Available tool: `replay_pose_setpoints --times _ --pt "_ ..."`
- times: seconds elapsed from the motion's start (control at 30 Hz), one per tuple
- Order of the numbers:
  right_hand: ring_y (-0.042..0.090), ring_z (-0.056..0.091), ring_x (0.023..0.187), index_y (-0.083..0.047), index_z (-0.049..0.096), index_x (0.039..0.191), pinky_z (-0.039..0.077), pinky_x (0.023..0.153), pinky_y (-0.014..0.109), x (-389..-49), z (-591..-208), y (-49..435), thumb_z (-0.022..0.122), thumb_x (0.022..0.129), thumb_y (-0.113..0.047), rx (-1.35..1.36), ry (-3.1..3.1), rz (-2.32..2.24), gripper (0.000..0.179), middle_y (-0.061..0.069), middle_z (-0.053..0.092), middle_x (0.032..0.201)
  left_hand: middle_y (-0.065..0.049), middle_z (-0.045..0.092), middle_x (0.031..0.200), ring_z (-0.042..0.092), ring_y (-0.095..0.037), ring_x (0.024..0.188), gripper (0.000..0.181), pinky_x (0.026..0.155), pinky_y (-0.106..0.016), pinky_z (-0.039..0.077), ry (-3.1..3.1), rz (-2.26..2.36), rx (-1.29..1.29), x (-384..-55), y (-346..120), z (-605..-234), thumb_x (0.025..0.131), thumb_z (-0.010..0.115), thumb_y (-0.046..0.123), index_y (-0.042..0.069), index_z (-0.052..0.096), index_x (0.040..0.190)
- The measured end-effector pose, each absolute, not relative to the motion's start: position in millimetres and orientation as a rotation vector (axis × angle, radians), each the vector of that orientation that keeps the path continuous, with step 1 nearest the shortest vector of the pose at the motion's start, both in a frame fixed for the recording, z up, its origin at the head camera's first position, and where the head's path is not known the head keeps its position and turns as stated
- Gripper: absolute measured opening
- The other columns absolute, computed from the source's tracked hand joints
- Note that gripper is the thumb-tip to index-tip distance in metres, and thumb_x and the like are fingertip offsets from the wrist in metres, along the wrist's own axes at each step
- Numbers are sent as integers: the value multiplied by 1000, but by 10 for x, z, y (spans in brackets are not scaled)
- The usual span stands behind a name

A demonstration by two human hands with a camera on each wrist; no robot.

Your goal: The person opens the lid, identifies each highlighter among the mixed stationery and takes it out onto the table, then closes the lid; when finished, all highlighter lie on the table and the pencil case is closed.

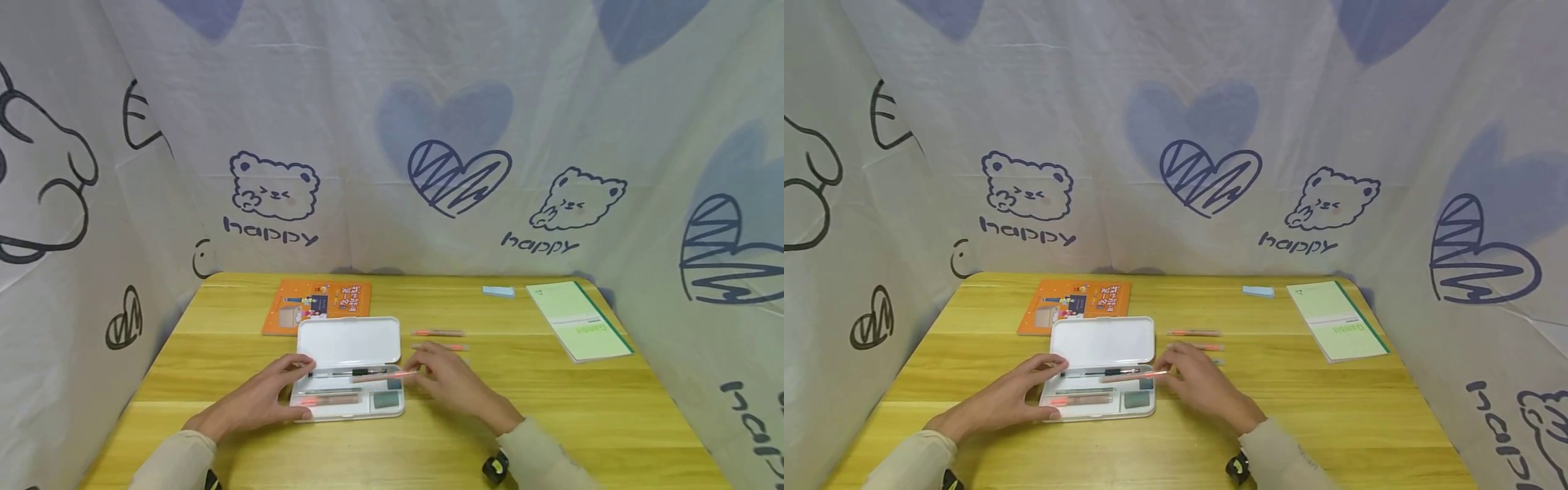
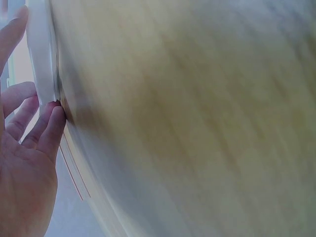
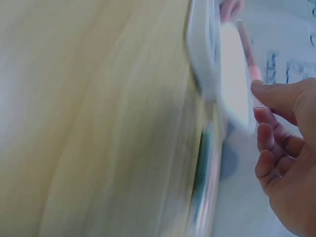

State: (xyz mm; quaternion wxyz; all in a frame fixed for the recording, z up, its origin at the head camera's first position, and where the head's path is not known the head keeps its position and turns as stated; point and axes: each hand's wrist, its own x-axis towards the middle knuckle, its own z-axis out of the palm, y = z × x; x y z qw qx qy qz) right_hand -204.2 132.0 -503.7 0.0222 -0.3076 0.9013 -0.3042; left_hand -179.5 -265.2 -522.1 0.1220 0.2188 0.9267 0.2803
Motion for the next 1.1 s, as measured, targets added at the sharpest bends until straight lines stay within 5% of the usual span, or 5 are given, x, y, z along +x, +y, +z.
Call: replay_pose_setpoints --times 0.4,1.1 --pt "3 52 85 -19 77 116 49 73 24 -2087 -5249 2179 75 105 -22 -724 2854 -966 11 -9 65 106 -4 42 168 43 -33 152 95 124 -62 41 2712 815 634 -1778 -2652 -5203 92 79 66 10 50 164" --pt "4 50 81 -23 77 119 45 69 24 -2091 -5349 2284 74 106 -22 -685 2835 -869 14 -10 65 107 -4 42 169 43 -33 152 96 124 -63 42 2709 817 638 -1782 -2649 -5205 92 79 66 10 50 164"
